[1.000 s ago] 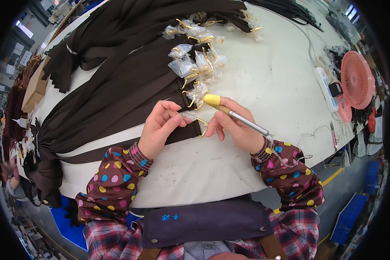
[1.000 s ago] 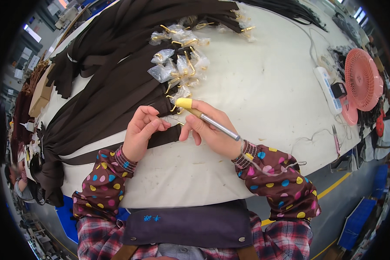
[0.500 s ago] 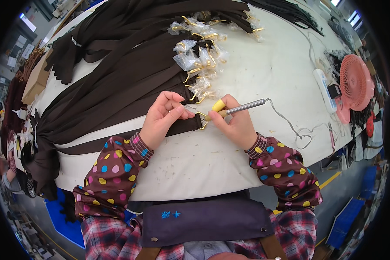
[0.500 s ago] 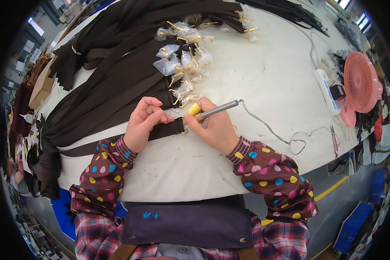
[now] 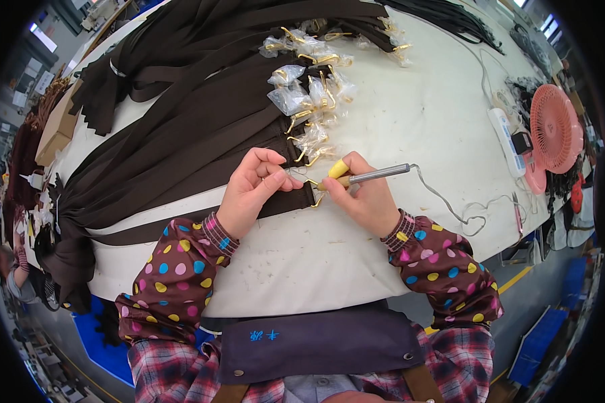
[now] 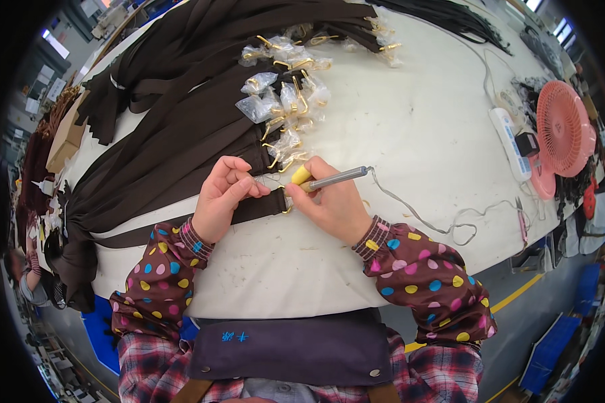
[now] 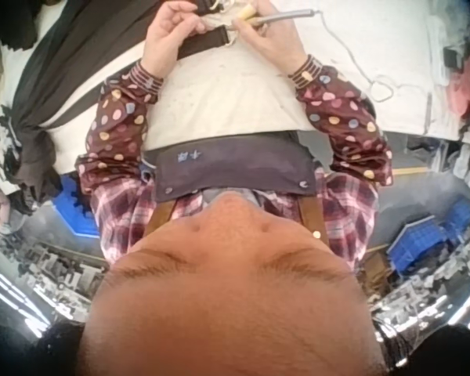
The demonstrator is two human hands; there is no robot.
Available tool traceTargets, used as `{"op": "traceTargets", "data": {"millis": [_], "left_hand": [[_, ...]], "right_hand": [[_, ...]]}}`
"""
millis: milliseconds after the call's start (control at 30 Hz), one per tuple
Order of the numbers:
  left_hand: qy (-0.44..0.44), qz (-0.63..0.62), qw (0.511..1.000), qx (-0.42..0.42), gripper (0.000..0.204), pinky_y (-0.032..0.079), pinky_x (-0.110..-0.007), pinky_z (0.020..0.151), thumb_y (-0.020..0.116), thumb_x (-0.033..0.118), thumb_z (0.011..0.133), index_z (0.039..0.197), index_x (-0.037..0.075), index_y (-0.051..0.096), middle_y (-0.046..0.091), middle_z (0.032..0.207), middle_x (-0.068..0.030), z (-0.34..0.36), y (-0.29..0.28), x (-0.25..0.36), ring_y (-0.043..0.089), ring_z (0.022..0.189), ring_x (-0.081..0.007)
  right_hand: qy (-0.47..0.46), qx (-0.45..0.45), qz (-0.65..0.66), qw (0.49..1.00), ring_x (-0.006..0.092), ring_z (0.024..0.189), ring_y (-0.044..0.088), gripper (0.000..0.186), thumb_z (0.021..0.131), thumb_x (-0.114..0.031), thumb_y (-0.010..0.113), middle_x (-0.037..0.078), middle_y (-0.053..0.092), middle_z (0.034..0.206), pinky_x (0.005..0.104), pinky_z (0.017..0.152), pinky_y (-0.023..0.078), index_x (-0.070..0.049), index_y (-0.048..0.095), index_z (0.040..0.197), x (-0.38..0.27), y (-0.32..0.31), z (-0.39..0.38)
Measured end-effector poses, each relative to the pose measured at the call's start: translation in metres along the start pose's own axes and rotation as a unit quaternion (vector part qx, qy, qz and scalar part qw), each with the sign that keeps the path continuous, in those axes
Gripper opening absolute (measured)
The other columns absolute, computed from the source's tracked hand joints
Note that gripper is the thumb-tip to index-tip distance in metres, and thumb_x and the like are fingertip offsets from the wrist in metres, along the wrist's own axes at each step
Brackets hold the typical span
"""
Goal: The person uses a yellow-handled tool to stitch or secure a metal clasp onto the end of a brown fabric strap. They repeat this process on several straps laid out on a white worktable in a factory setting.
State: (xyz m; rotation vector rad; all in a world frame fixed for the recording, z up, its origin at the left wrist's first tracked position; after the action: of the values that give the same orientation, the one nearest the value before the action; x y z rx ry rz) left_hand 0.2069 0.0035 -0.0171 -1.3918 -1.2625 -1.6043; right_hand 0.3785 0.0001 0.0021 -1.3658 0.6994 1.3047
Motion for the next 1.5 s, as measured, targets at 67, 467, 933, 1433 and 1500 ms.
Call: {"op": "traceTargets", "data": {"millis": [67,467,933,1433,1500], "left_hand": [[0.008,0.001,1.0,-0.004,0.016,0.049,-0.03,0.086,0.051,0.007,0.097,0.112,0.005,0.045,0.061,0.085,-0.0034,0.001,0.0,0.0,0.064,0.093,-0.0188],[0.088,0.548,0.83,-0.054,0.024,0.049,-0.033,0.066,0.073,0.019,0.079,0.098,0.011,0.061,0.057,0.092,-0.0054,-0.006,0.04,0.036,0.061,0.08,-0.0211],[-0.062,0.342,0.925,-0.154,0.012,0.046,-0.023,0.066,0.067,0.011,0.086,0.09,0.006,0.057,0.06,0.089,-0.0015,0.002,0.04,0.003,0.056,0.075,-0.0079],[-0.015,0.489,0.865,-0.108,0.015,0.041,-0.025,0.057,0.073,0.013,0.078,0.085,0.006,0.061,0.053,0.084,-0.0031,0.006,0.045,0.007,0.046,0.062,-0.0119],[-0.001,0.48,0.869,-0.122,0.013,0.043,-0.027,0.06,0.07,0.013,0.081,0.085,0.006,0.059,0.054,0.081,-0.0026,0.002,0.05,0.01,0.05,0.066,-0.0144]], "right_hand": [[0.0,0.003,-0.005,1.0,0.0054,0.071,0.05,0.016,0.09,-0.009,0.065,0.0,0.055,0.081,0.0225,0.063,0.041,-0.002,0.051,0.091,0.0,0.0,0.0],[-0.178,0.046,-0.282,0.942,0.0266,0.071,0.058,0.021,0.078,-0.008,0.073,0.009,0.062,0.081,0.0341,0.062,0.048,-0.005,0.06,0.094,-0.032,-0.011,-0.013],[-0.169,0.057,-0.257,0.95,0.0299,0.069,0.06,0.021,0.075,0.005,0.065,0.011,0.058,0.08,0.0353,0.058,0.048,-0.005,0.054,0.091,-0.021,-0.015,-0.016],[-0.206,0.033,-0.284,0.936,0.0296,0.073,0.059,0.022,0.075,0.005,0.066,0.01,0.059,0.081,0.0367,0.06,0.048,-0.005,0.055,0.09,-0.023,-0.012,-0.016],[-0.209,0.039,-0.291,0.933,0.0287,0.073,0.059,0.022,0.074,0.005,0.066,0.01,0.057,0.08,0.0364,0.06,0.048,-0.005,0.054,0.09,-0.023,-0.014,-0.016]]}}
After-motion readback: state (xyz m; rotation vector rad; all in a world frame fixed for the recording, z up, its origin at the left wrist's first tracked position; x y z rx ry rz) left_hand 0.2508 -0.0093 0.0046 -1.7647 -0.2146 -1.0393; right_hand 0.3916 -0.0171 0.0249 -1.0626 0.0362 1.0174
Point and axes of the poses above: each hand's wrist, its own z-axis towards the middle knuckle, its own y-axis out of the palm, x = y × z, the point moved 8 cm from there along z, towards the middle knuckle
